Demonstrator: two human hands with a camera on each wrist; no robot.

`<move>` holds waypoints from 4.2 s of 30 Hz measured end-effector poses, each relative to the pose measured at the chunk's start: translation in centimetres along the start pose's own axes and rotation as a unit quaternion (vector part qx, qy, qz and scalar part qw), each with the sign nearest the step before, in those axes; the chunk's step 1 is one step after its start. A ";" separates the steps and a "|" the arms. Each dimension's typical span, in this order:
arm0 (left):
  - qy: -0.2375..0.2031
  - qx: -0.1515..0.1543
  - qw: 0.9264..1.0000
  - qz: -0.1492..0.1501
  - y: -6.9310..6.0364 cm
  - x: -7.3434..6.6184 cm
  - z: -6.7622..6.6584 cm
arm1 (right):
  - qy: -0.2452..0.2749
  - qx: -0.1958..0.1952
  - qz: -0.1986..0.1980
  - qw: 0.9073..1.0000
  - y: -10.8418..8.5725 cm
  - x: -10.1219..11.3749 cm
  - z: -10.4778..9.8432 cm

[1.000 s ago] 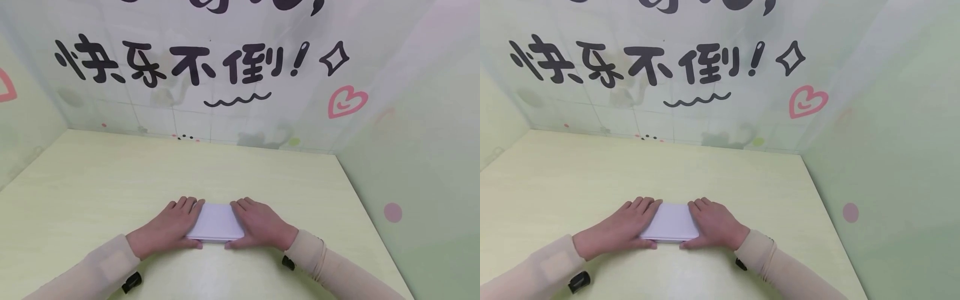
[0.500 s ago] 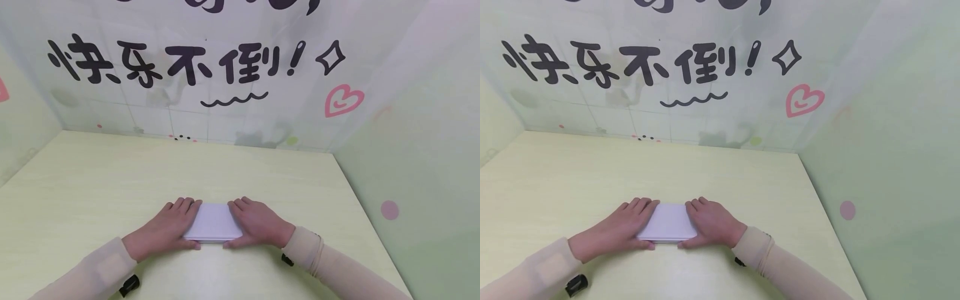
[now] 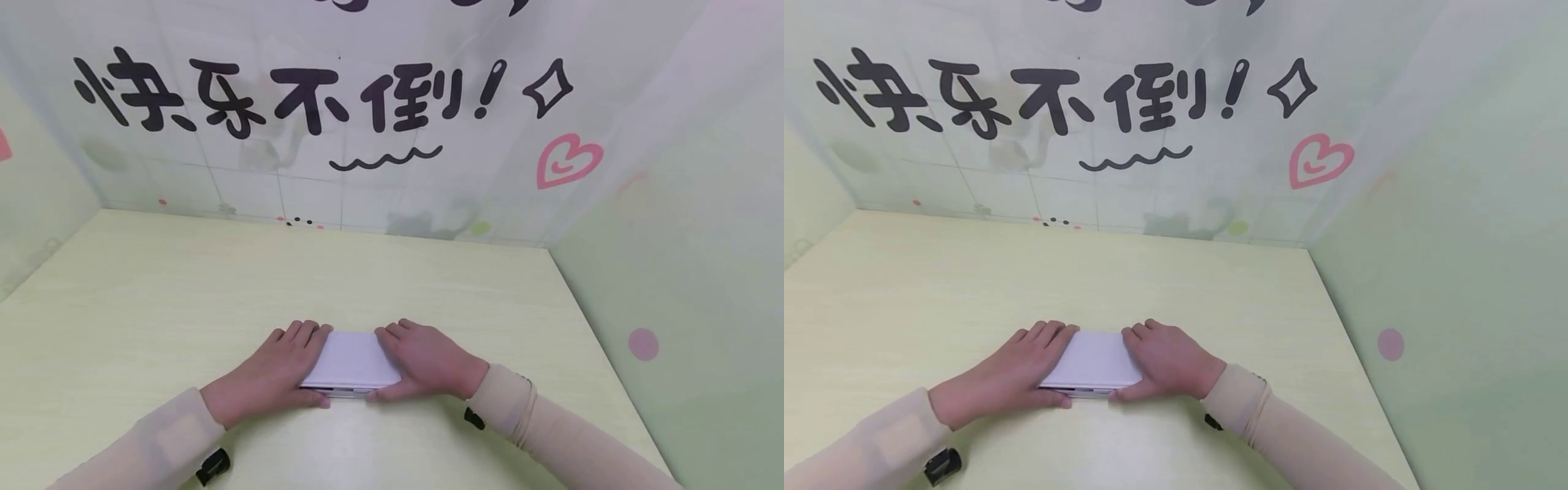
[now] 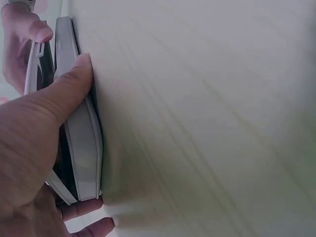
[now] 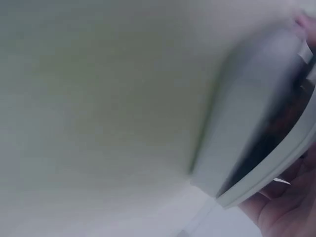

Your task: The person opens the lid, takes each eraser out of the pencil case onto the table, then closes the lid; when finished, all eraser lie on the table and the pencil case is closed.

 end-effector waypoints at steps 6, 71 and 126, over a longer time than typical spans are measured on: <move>-0.006 0.001 1.000 -0.003 0.0 0.2 0.0 | 0.037 0.012 0.008 0.999 0.0 -0.2 -0.2; -0.272 0.003 0.959 -0.074 -1.7 4.5 -0.7 | 0.432 -0.055 0.213 0.874 -0.2 -12.8 -0.2; -0.157 0.027 0.985 -0.065 -0.7 2.8 -1.5 | 0.345 -0.035 0.279 0.895 1.6 -11.9 4.4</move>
Point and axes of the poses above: each hand's wrist, its own y-axis towards the middle knuckle, its own z-axis out of the palm, x = y × z, the point moved 6 cm from there along y, towards the middle knuckle, and after that the axes turned 12 degrees about -y, right-handed, at the moved point
